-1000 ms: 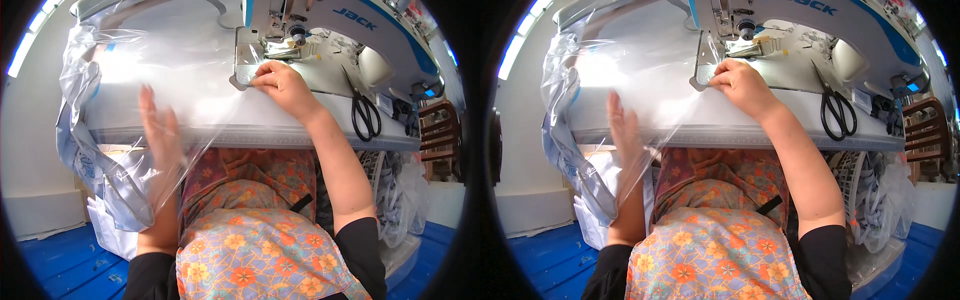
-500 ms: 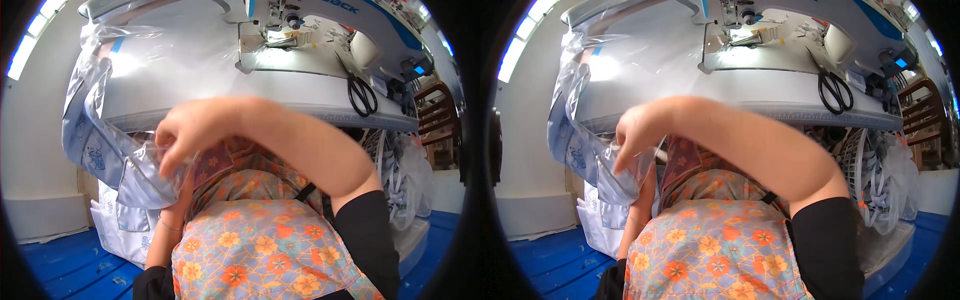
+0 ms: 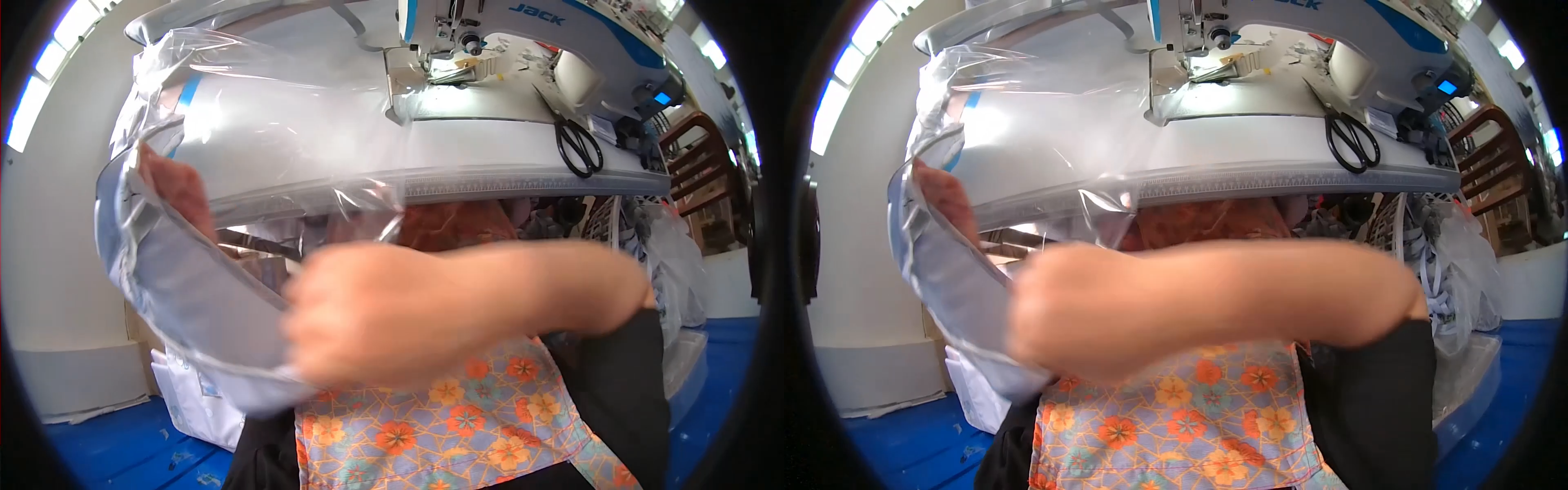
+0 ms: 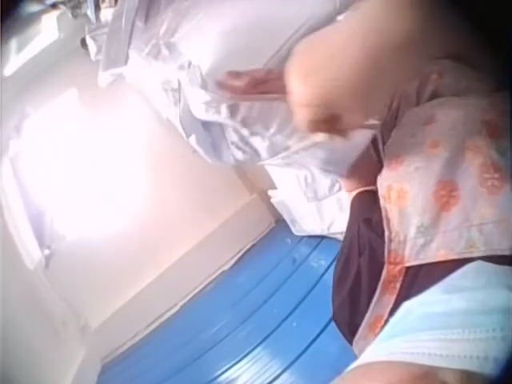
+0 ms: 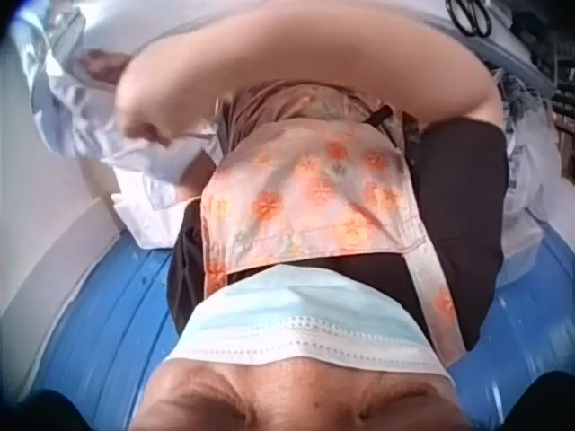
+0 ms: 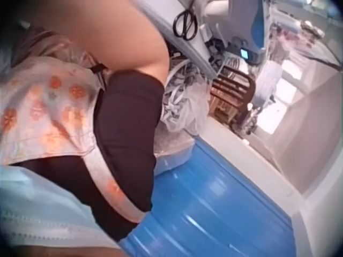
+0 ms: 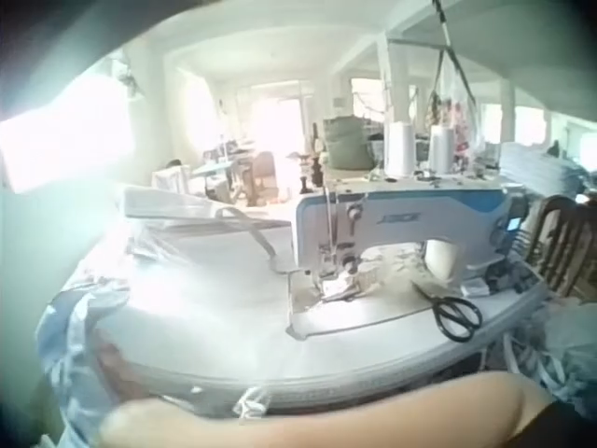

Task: Sewing transparent plastic sheeting onto printed fabric panels using an industrial sewing machine.

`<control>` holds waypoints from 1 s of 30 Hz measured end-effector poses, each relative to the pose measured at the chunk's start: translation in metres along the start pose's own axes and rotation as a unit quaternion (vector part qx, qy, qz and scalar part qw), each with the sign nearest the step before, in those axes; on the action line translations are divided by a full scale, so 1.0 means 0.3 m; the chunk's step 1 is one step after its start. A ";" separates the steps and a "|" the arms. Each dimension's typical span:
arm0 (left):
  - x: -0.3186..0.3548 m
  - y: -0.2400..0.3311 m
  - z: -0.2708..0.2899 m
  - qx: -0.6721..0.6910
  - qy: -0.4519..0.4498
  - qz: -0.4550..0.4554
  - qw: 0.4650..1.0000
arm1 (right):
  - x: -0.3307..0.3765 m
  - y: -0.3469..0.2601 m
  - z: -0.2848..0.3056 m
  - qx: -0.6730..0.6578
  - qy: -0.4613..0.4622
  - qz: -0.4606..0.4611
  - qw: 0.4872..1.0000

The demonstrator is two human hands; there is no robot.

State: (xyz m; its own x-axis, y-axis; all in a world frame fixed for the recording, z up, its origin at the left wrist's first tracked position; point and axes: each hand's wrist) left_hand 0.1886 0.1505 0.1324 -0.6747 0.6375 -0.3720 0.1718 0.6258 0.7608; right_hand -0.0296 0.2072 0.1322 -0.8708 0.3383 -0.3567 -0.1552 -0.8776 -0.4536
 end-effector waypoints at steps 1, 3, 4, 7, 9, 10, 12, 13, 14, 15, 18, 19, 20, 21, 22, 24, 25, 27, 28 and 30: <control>-0.057 -0.019 0.007 0.010 -0.011 0.016 1.000 | 0.129 -0.011 0.011 -0.016 0.040 -0.026 0.999; -0.200 0.077 0.127 0.429 -0.355 0.314 0.769 | 0.310 -0.049 -0.057 -0.135 0.090 -0.109 0.981; -0.268 0.069 0.194 0.430 -0.352 0.311 0.771 | 0.365 -0.065 -0.083 -0.153 0.083 -0.176 0.969; -0.451 0.047 0.327 0.305 -0.404 0.253 0.824 | 0.437 -0.076 -0.180 -0.154 0.117 -0.230 0.954; -0.446 0.005 0.341 0.312 -0.399 0.266 0.820 | 0.437 -0.063 -0.198 -0.122 0.154 -0.238 0.951; -0.439 -0.013 0.352 0.317 -0.397 0.275 0.816 | 0.432 -0.062 -0.199 -0.126 0.151 -0.239 0.951; -0.429 -0.022 0.370 0.328 -0.391 0.287 0.811 | 0.411 -0.075 -0.182 -0.032 0.151 -0.200 0.968; -0.423 -0.028 0.378 0.333 -0.389 0.293 0.807 | 0.407 -0.070 -0.188 -0.034 0.149 -0.198 0.968; -0.422 -0.040 0.381 0.339 -0.389 0.298 0.803 | 0.403 -0.062 -0.200 -0.016 0.123 -0.207 0.970; -0.422 -0.054 0.383 0.344 -0.388 0.304 0.799 | 0.400 -0.054 -0.212 0.003 0.097 -0.217 0.971; -0.424 -0.118 0.383 0.362 -0.389 0.322 0.784 | 0.399 -0.016 -0.253 0.003 0.139 -0.184 0.973; -0.425 -0.144 0.382 0.368 -0.389 0.328 0.778 | 0.402 -0.010 -0.257 0.003 0.139 -0.183 0.973; -0.426 -0.172 0.381 0.374 -0.388 0.335 0.773 | 0.406 -0.007 -0.260 0.008 0.146 -0.185 0.972; -0.427 -0.201 0.380 0.379 -0.387 0.343 0.767 | 0.409 -0.004 -0.261 0.012 0.153 -0.187 0.970; -0.429 -0.232 0.379 0.385 -0.387 0.350 0.761 | 0.411 -0.001 -0.260 0.010 0.154 -0.187 0.970; -0.433 -0.300 0.374 0.396 -0.384 0.367 0.749 | 0.414 0.006 -0.253 0.039 0.155 -0.201 0.967; -0.436 -0.335 0.371 0.401 -0.383 0.375 0.743 | 0.416 0.014 -0.250 0.037 0.156 -0.202 0.966; -0.444 -0.409 0.363 0.411 -0.380 0.392 0.730 | 0.419 0.037 -0.243 0.045 0.198 -0.206 0.957; -0.448 -0.447 0.359 0.416 -0.379 0.401 0.723 | 0.422 0.048 -0.237 0.043 0.199 -0.207 0.957; -0.462 -0.517 0.348 0.427 -0.378 0.416 0.708 | 0.433 0.064 -0.222 0.053 0.214 -0.233 0.947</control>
State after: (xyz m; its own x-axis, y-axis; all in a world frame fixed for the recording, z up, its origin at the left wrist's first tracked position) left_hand 0.3303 0.0120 0.0103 0.4370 0.8019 -0.4074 0.8733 -0.2699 0.4055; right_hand -0.1145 0.2569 0.0227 -0.4318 0.7835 -0.4467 -0.5417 -0.6213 -0.5661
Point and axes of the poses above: each hand's wrist, its own x-axis away from the middle knuckle, its own z-axis out of the back of the hand, y = z × x, and after that the axes turned 14 degrees about -z, right-handed
